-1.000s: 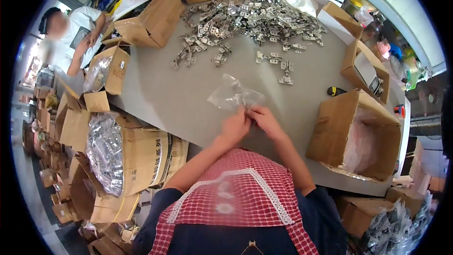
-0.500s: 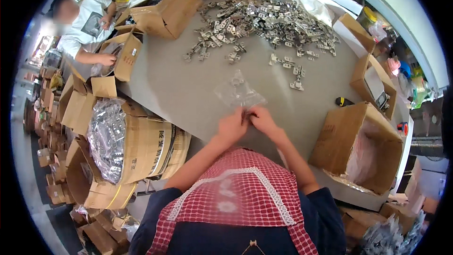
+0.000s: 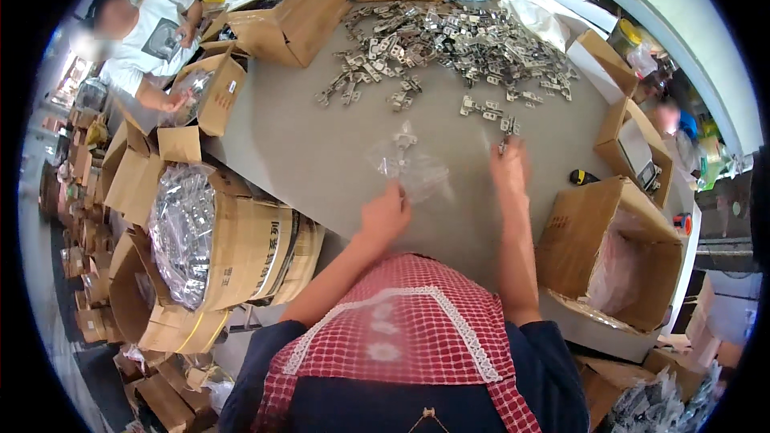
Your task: The person puts metal hinges into a plastic bag by hand and then places the bag into a cardboard box.
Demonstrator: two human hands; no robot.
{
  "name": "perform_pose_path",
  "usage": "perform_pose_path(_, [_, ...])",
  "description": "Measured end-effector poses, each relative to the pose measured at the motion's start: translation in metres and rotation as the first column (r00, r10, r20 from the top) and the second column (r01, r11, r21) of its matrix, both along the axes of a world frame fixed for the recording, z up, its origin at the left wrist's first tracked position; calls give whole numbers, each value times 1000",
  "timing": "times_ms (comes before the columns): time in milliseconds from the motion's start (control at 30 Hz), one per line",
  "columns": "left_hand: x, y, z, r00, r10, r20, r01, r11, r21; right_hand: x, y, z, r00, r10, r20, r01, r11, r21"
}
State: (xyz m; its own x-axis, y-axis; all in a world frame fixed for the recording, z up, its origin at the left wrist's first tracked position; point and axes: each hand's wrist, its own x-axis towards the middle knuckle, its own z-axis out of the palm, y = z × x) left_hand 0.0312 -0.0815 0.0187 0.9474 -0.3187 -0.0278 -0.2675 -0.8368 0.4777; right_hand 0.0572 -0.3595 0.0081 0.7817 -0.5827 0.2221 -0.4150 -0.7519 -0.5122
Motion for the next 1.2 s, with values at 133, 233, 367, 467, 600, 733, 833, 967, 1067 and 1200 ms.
perform_pose_path(133, [1,-3,-2,997,-17,73,20,999,-49,3,-45,-29,987,-88,-133,93,995,28])
perform_pose_path(233, [1,-3,0,998,-5,63,9,997,-74,-5,-50,-33,995,-40,-90,73,914,400])
perform_pose_path(367, [-3,5,-10,996,84,-28,-86,993,-78,-41,-8,-20,992,86,90,-74,989,-129])
perform_pose_path(467, [-2,11,-13,998,62,-25,-63,997,-53,-59,-3,-37,967,232,106,-226,972,-63])
perform_pose_path(600, [-7,18,-15,997,21,70,-16,998,-68,-63,0,-35,963,158,219,-197,966,168])
perform_pose_path(733, [-8,19,-6,998,-32,47,32,999,0,-49,-16,-29,960,278,-12,-276,956,99])
perform_pose_path(833, [-8,24,-5,1000,-28,8,28,1000,12,-47,-8,-5,920,356,-164,-268,876,400])
perform_pose_path(967, [-14,29,-8,999,40,-26,-41,998,-37,-76,19,34,933,353,67,-223,424,878])
perform_pose_path(1067, [-17,27,-10,995,81,-55,-84,994,-64,-91,22,63,877,480,11,-147,246,958])
perform_pose_path(1200, [-21,21,-11,999,37,-37,-41,992,-117,-94,48,49,878,479,12,-95,151,984])
